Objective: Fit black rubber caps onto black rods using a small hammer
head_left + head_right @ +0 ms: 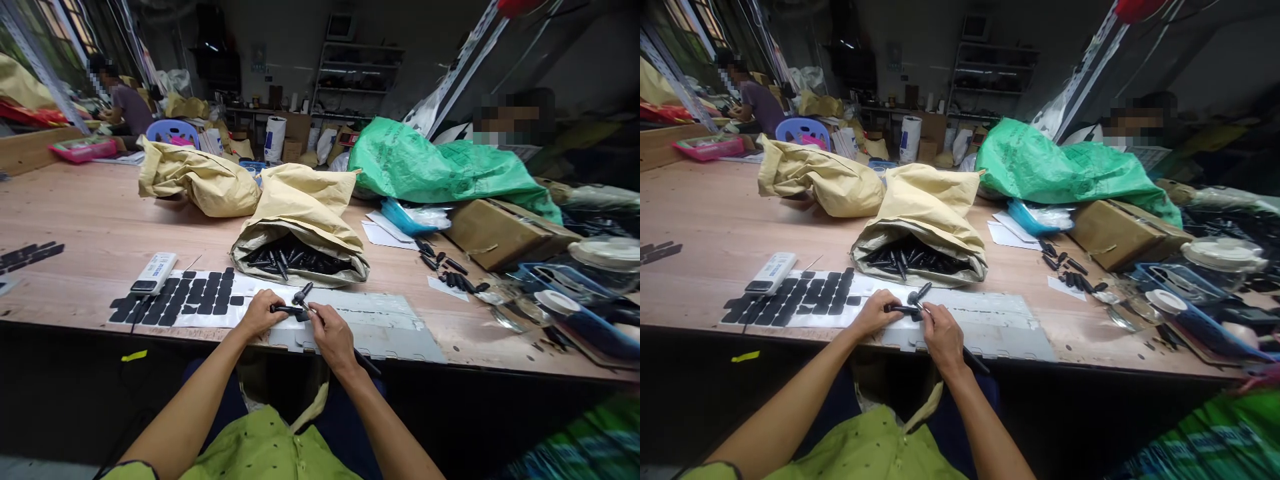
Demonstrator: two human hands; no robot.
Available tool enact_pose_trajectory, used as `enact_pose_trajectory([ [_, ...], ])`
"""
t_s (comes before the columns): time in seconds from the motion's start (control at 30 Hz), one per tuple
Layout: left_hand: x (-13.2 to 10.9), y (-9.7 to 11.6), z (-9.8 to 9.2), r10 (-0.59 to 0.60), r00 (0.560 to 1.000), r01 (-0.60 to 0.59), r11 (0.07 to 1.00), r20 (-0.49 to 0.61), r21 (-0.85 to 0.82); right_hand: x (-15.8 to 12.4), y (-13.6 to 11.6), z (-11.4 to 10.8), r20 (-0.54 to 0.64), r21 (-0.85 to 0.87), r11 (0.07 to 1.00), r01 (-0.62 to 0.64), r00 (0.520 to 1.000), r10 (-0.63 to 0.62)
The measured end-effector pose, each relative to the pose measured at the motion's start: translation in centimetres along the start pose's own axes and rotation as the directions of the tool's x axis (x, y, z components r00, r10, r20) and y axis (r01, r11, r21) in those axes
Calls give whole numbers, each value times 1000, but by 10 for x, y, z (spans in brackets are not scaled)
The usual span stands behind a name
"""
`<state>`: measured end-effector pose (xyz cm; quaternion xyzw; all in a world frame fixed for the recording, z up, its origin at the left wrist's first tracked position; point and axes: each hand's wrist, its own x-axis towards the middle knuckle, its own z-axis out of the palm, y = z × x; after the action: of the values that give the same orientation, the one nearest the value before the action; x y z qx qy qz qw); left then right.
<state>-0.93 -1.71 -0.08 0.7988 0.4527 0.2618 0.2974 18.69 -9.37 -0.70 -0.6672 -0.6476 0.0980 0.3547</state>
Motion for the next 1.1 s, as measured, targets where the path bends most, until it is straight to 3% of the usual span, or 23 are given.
enact_pose_trajectory([
  [0.2, 2, -5, 3, -8, 1000, 8, 1000, -17, -9, -6, -15, 3, -69, 47, 995, 92, 994, -89],
  [0.4, 3, -7, 5, -29, 999, 29, 999, -28, -25, -10, -21, 8, -39, -139, 979, 152, 987, -158],
  [0.7, 3, -8, 6, -12, 999, 10, 1000, -49, -29, -5, -18, -5, -165, -130, 987, 91, 980, -112],
  [0.93, 3, -10, 8, -13, 998, 12, 1000, -54, -24, -12, -12, 2, -92, -186, 972, 146, 982, -165],
  [1.1, 2, -10, 9, -4, 999, 3, 1000, -48, -11, 3, 11, -8, -261, -212, 977, 26, 962, -82],
])
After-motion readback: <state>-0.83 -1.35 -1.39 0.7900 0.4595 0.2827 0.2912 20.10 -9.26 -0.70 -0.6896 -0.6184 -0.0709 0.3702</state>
